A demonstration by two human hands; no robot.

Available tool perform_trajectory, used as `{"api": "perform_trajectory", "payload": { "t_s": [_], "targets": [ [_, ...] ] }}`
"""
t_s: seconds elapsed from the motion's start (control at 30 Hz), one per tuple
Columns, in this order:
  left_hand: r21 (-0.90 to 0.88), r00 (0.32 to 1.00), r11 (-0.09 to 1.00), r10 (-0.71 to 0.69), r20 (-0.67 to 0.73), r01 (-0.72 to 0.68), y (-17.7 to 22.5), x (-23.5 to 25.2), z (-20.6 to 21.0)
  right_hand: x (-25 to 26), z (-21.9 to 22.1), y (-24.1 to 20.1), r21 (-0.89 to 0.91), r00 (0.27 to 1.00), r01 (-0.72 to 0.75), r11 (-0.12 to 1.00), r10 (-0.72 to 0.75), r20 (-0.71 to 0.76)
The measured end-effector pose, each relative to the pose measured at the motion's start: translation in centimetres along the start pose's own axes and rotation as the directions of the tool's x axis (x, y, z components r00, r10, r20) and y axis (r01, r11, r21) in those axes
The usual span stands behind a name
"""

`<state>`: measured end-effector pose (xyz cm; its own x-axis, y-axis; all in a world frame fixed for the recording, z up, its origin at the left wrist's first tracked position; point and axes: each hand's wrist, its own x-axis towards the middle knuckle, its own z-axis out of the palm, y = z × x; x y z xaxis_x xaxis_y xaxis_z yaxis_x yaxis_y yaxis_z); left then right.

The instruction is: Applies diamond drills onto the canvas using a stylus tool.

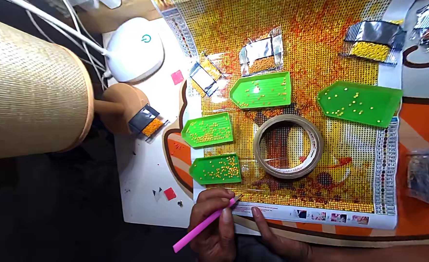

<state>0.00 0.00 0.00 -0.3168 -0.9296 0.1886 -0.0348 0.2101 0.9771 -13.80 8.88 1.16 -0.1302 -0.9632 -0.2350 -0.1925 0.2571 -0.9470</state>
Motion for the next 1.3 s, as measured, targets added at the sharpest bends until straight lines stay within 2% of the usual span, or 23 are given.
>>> {"api": "perform_trajectory", "payload": {
  "t_s": [0.03,0.1,0.17,0.3,0.47,0.8,1.2,1.3],
  "targets": [
    [0.002,1.000,1.000,0.001,0.005,-0.001,-0.2,-0.3,0.2,-0.5,0.4,1.0,0.176,0.999,-0.035,0.984,0.039,-0.022],
    [0.013,0.999,1.000,0.006,0.032,-0.007,-0.3,-0.7,0.3,-2.4,1.1,4.3,0.373,0.994,-0.062,0.926,0.092,-0.061],
    [0.047,0.998,0.999,0.023,0.056,-0.026,-0.5,-0.8,0.3,-3.3,1.2,5.7,0.459,0.988,-0.077,0.885,0.129,-0.083],
    [0.163,0.994,0.983,0.075,0.073,-0.086,-0.9,-1.4,0.4,-3.1,1.2,5.5,0.349,0.985,-0.056,0.935,0.109,-0.133],
    [0.226,0.992,0.967,0.102,0.077,-0.117,-1.1,-1.6,0.7,-2.9,1.2,5.1,0.349,0.988,-0.080,0.934,0.120,-0.095],
    [0.273,0.989,0.952,0.113,0.101,-0.136,-1.2,-1.4,0.8,-2.6,0.7,4.6,0.348,0.987,-0.046,0.936,0.097,-0.129],
    [0.292,0.987,0.944,0.127,0.099,-0.151,-1.0,-1.4,1.1,-2.9,0.8,4.8,0.308,0.988,-0.094,0.947,0.126,-0.086],
    [0.302,0.987,0.941,0.128,0.101,-0.153,-0.9,-1.4,1.2,-2.9,1.1,5.0,0.289,0.993,-0.054,0.956,0.083,-0.089]
  ]
}}
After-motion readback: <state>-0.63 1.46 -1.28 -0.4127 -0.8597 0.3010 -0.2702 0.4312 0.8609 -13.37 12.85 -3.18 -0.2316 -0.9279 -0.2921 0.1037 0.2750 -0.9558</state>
